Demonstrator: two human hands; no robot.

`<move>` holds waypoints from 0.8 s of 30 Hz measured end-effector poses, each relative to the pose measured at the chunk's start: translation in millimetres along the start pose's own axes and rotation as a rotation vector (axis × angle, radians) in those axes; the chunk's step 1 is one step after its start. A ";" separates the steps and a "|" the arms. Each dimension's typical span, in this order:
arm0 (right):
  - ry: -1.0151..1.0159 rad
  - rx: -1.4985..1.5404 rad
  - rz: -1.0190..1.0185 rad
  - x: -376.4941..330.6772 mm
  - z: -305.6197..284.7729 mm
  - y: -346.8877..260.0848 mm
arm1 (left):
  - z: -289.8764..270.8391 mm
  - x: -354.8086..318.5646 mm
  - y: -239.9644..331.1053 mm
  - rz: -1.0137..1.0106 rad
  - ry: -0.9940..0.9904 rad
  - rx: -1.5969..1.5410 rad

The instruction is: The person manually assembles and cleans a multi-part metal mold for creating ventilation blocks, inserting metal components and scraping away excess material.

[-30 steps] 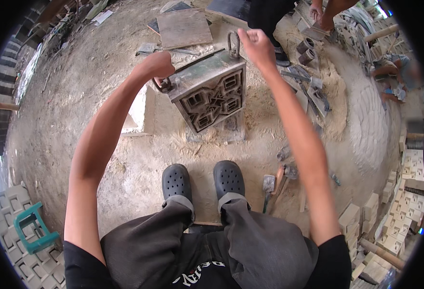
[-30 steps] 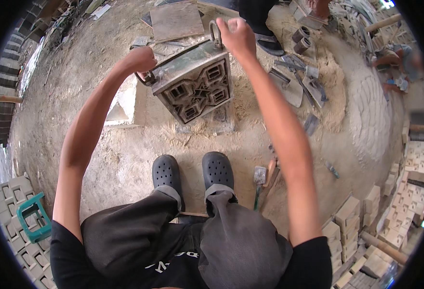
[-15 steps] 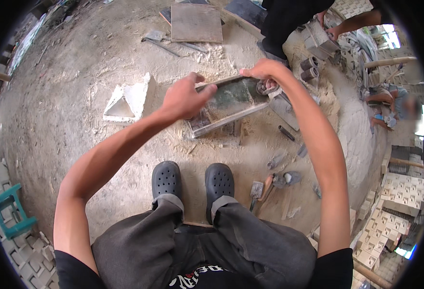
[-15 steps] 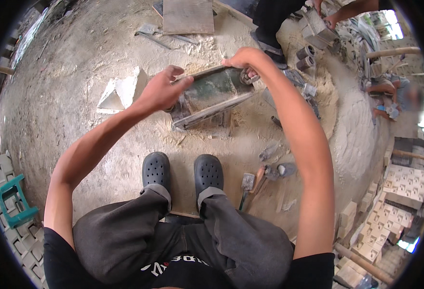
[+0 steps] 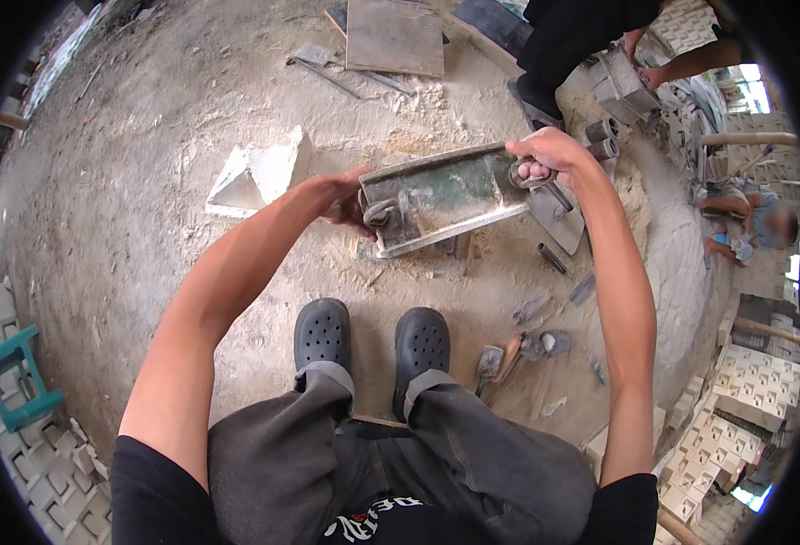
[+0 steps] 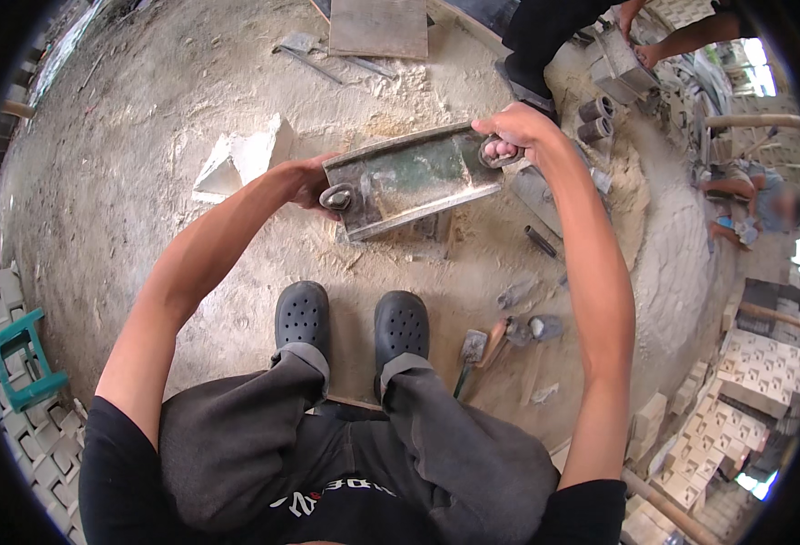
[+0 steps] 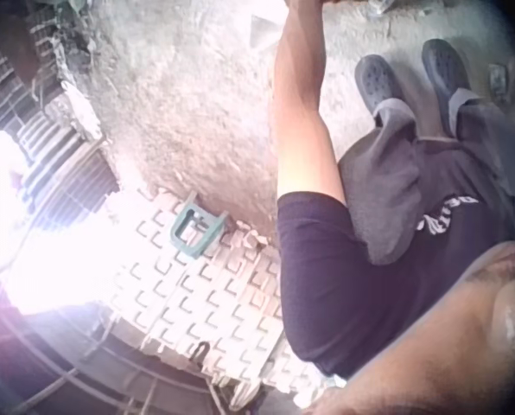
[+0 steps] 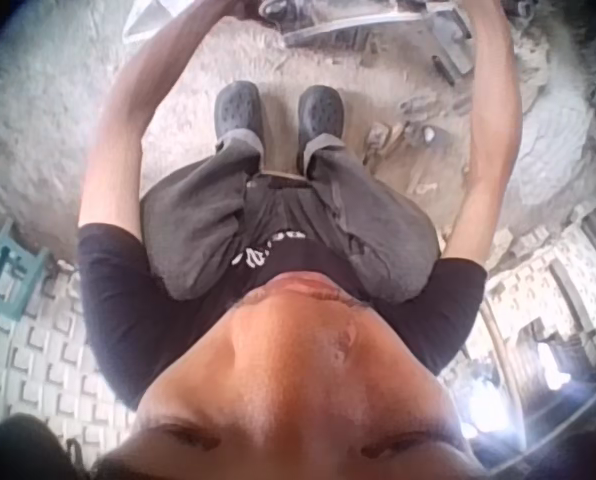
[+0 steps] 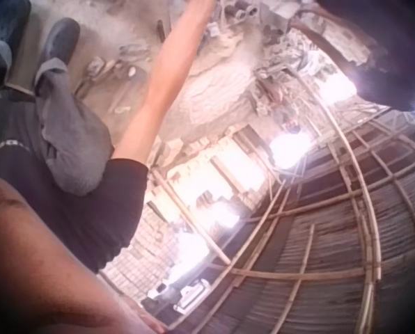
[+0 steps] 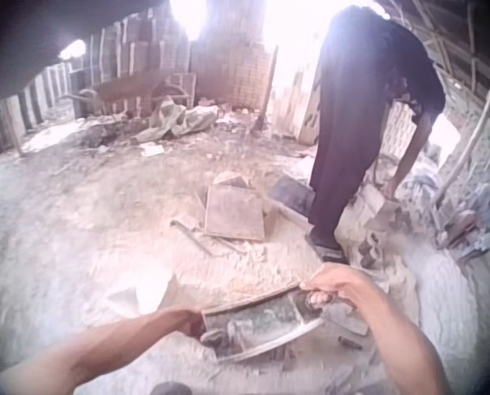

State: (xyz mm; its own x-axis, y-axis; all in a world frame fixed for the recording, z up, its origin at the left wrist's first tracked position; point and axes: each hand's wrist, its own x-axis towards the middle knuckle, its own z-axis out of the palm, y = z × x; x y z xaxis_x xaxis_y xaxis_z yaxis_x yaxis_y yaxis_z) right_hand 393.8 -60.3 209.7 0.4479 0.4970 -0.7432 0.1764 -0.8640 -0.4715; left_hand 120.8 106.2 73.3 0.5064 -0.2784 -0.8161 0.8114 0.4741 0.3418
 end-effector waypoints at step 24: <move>0.158 0.160 -0.121 35.3 -4.6 30.7 | -51.0 -3.2 65.8 0.235 0.138 -0.146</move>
State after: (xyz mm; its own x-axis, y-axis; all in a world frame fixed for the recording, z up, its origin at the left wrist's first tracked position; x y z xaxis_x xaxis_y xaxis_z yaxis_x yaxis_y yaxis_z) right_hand 419.0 -69.6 171.1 0.5659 0.5661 -0.5994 0.1015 -0.7693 -0.6307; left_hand 157.7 180.9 74.7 0.6229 -0.0354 -0.7815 0.6212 0.6296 0.4666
